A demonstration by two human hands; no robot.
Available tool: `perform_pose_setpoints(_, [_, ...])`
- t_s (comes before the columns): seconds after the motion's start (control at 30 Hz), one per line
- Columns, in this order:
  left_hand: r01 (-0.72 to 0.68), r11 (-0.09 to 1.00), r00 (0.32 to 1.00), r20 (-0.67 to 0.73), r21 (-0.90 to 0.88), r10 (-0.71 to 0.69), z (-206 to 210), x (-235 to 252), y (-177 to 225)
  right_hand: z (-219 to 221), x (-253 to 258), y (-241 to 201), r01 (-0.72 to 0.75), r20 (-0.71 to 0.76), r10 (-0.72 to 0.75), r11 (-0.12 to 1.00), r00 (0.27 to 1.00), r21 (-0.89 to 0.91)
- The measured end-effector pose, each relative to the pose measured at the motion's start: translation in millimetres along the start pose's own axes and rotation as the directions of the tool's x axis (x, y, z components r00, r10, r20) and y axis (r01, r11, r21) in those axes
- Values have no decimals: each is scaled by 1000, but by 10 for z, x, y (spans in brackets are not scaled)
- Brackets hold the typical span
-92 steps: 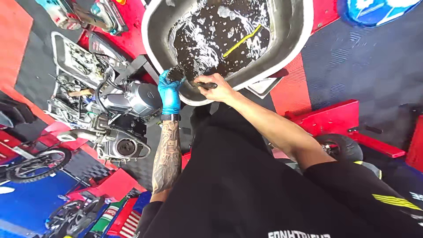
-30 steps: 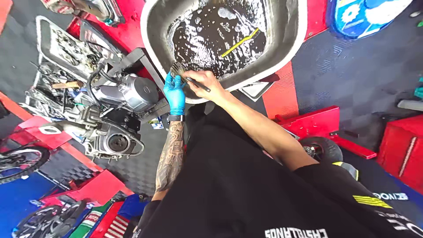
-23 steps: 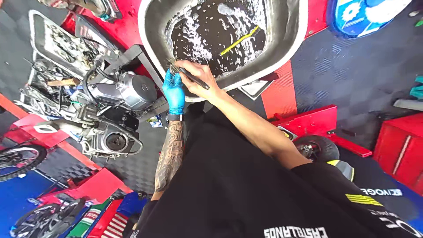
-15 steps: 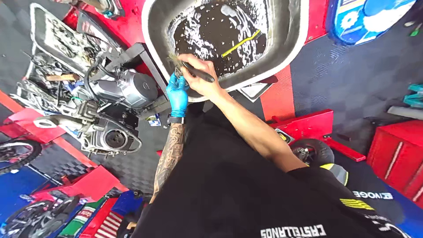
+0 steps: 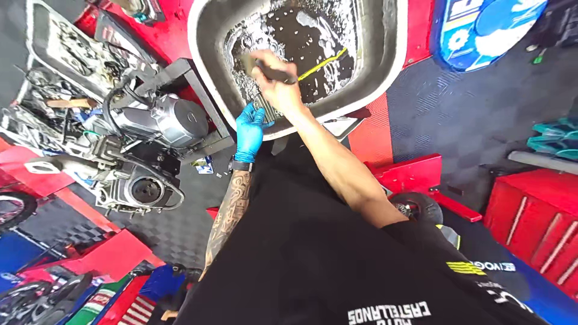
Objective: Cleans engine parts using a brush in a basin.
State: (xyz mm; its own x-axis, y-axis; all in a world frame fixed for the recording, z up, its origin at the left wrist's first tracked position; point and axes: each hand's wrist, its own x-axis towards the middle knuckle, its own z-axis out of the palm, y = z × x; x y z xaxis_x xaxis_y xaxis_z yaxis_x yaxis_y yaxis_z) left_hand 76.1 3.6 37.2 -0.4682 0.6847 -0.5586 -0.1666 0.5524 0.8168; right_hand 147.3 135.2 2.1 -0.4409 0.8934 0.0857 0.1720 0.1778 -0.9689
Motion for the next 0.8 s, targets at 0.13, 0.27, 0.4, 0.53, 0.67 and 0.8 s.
perform_pose_setpoints(0.13, [90, 991, 992, -82, -103, -99, -162, 88, -92, -460, 68, -132, -84, -52, 84, 996, 995, -4])
perform_pose_setpoints(0.27, [77, 983, 992, -88, -169, -93, -204, 202, -145, -455, -370, -230, -62, 158, 64, 998, 985, -18])
perform_pose_setpoints(0.4, [33, 999, 994, -108, -5, -33, -134, 229, -126, -99, -693, -114, 53, 202, -46, 998, 978, -27])
perform_pose_setpoints(0.53, [29, 979, 996, -94, 203, -10, -202, 156, -191, 113, -573, -81, 100, 196, -76, 988, 978, -114])
perform_pose_setpoints(0.67, [87, 991, 995, -64, 106, -80, -218, 106, -195, 193, -305, -30, 17, 150, 3, 991, 989, -135])
perform_pose_setpoints(0.8, [114, 985, 993, -7, 127, -114, -225, 8, -211, 151, -62, 58, 1, 53, 4, 995, 999, -95])
